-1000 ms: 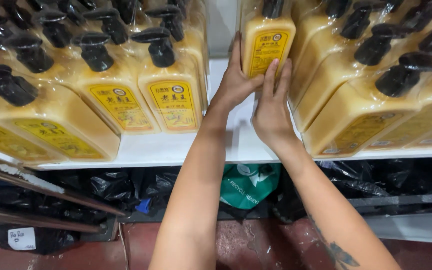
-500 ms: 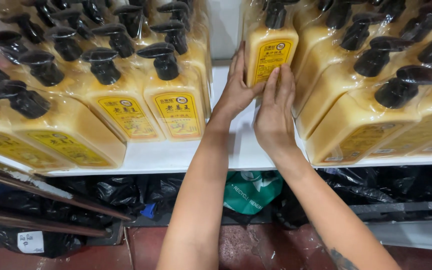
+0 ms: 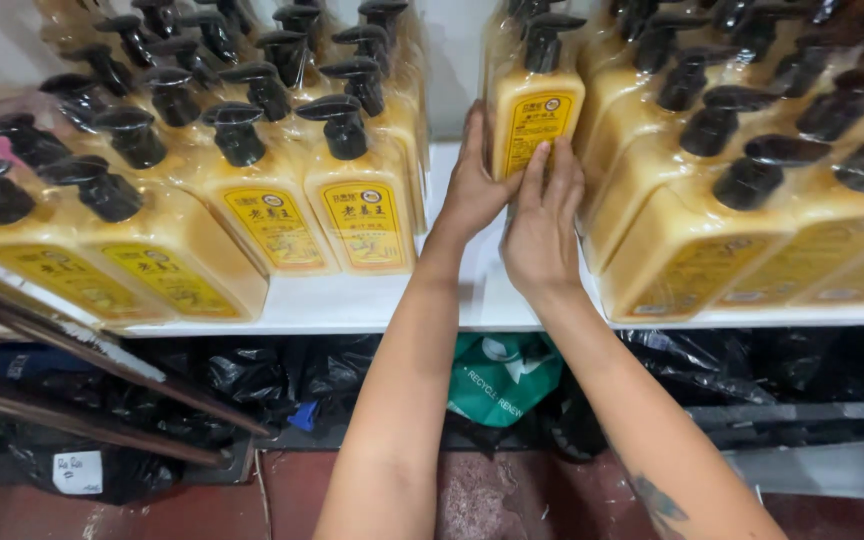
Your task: Wiping bottles of hair care products with a cloth and organizing them on the stockroom shelves.
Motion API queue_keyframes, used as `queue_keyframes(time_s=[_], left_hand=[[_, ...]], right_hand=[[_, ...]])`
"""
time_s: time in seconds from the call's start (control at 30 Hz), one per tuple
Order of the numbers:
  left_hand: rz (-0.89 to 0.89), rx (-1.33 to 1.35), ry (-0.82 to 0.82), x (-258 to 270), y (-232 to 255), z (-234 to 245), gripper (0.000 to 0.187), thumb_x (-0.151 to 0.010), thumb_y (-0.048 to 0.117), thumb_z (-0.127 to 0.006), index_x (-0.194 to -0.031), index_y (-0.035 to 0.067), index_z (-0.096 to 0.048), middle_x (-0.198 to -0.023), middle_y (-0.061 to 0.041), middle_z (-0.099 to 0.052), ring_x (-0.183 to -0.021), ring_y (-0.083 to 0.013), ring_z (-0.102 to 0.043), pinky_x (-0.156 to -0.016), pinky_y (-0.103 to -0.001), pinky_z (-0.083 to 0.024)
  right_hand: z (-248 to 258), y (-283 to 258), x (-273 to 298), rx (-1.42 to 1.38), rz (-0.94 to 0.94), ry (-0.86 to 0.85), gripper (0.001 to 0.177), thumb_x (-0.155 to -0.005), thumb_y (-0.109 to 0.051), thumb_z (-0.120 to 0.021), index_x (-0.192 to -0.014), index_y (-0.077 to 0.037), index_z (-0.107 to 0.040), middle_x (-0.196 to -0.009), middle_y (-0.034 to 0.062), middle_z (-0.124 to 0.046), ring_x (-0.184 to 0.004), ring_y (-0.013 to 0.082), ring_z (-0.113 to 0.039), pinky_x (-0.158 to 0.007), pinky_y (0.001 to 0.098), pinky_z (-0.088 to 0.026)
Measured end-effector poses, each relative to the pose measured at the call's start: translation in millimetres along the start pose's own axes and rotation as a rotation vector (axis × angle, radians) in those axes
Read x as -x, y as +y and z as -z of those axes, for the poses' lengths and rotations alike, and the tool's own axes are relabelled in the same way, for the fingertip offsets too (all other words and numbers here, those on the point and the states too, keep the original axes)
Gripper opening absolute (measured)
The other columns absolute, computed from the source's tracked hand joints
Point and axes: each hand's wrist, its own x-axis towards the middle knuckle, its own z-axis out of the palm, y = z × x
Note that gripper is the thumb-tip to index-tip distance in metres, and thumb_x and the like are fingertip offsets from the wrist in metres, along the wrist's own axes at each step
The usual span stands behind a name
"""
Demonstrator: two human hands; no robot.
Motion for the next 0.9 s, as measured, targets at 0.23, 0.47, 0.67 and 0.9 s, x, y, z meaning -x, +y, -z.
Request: queue_keyframes(time_s=[0.23, 0.47, 0.67, 0.9], left_hand=[[-0.306, -0.678, 0.164, 53, -24, -2, 0.08, -0.093, 0.013, -0.069, -0.158, -0.007, -0.026, -0.163, -0.031, -0.028, -0.155, -0.044, -0.024, -0.129, -0.046, -0.02], [-0.046, -1.086, 0.072, 112, 27, -7, 0.064, -0.09, 0.011, -0.06, -0.149, -0.004, -0.042, -0.161, -0.028, -0.033, -0.148, -0.0476, -0.03, -0.119, -0.05, -0.029], [-0.121, -1.215, 0.037, 152, 70, -11, 0.059, -0.09, 0.017, -0.059, -0.143, -0.007, -0.049, -0.152, -0.029, -0.045, -0.144, -0.0479, -0.037, -0.118, -0.054, -0.032], [0.105, -1.112, -0.004, 160, 265, -59, 0.068, -0.085, 0.011, -0.061, -0.148, -0.005, -0.041, -0.156, -0.03, -0.036, -0.143, -0.0501, -0.032, -0.113, -0.053, -0.031]], right_hand=[[-15, 11, 6, 0.014, -0.019, 0.032, 0.066, -0.103, -0.003, -0.05, -0.161, 0.011, -0.022, -0.167, 0.0311, -0.016, -0.151, 0.0544, -0.018, -0.126, 0.0544, -0.021], [1, 5, 19, 0.053, -0.035, -0.061, 0.072, -0.096, -0.01, -0.054, -0.16, 0.003, -0.023, -0.169, 0.0271, -0.013, -0.154, 0.0503, -0.015, -0.127, 0.0547, -0.018], [70, -37, 55, 0.006, 0.077, -0.188, 0.068, -0.097, -0.012, -0.055, -0.158, 0.0, -0.029, -0.166, 0.0223, -0.017, -0.154, 0.0491, -0.019, -0.125, 0.0585, -0.021], [242, -99, 12, -0.326, 0.002, -0.281, 0.062, -0.096, -0.002, -0.048, -0.156, 0.002, -0.033, -0.166, 0.0252, -0.023, -0.153, 0.0465, -0.021, -0.122, 0.0522, -0.027]])
